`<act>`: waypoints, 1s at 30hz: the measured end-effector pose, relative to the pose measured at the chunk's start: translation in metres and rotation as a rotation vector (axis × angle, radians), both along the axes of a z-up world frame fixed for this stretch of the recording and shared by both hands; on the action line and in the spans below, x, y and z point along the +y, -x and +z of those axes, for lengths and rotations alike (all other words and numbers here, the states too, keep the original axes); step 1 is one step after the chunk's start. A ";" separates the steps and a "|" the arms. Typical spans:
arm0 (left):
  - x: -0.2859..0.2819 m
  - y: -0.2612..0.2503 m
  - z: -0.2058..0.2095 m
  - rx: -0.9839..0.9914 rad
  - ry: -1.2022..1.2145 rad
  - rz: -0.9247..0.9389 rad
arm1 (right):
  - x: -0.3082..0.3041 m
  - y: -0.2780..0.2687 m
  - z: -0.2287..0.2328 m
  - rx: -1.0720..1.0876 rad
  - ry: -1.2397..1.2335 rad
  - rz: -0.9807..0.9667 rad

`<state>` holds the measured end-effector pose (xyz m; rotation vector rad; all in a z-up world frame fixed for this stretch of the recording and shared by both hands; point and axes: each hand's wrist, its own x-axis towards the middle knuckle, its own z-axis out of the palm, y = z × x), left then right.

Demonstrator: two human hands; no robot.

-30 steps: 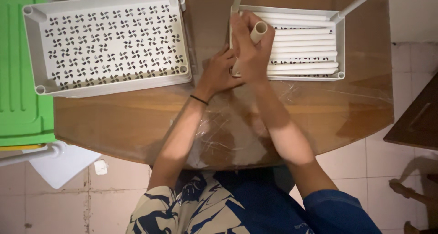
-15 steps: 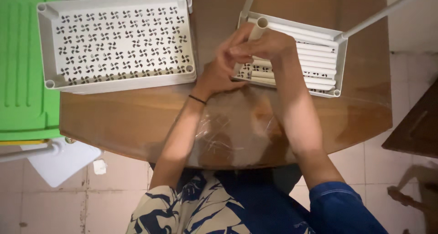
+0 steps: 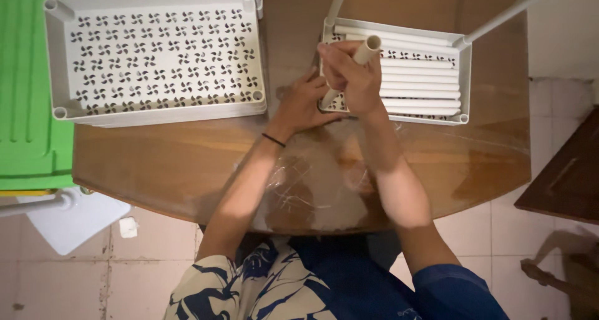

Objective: The person assembles a white plastic tray by inserting cylindrical rods into designated slots. They handle the tray and rods with both hands, aligning and pressing each rod into place. The tray is then positioned on a wooden table next to another similar tray.

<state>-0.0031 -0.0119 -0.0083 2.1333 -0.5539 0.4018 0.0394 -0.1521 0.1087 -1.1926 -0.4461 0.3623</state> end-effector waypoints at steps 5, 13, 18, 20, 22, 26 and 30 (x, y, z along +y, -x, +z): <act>-0.006 -0.004 -0.012 0.045 -0.090 0.069 | 0.013 0.010 0.002 -0.108 -0.017 -0.286; -0.004 -0.006 -0.017 0.082 -0.037 0.034 | 0.037 0.020 -0.005 -0.140 0.080 -0.620; -0.005 0.001 0.001 -0.062 0.000 0.040 | -0.004 -0.004 0.010 -0.005 0.147 0.017; -0.005 0.001 0.006 0.040 -0.045 0.063 | -0.016 -0.020 0.022 -0.117 0.152 0.341; -0.006 0.000 0.010 0.167 -0.041 0.064 | -0.018 -0.037 0.033 -0.270 0.075 0.541; -0.004 0.002 0.012 0.185 0.214 -0.021 | -0.008 -0.052 0.039 -0.107 -0.030 1.018; -0.002 0.002 0.010 0.010 0.099 0.024 | -0.007 -0.048 0.021 -0.046 0.200 0.708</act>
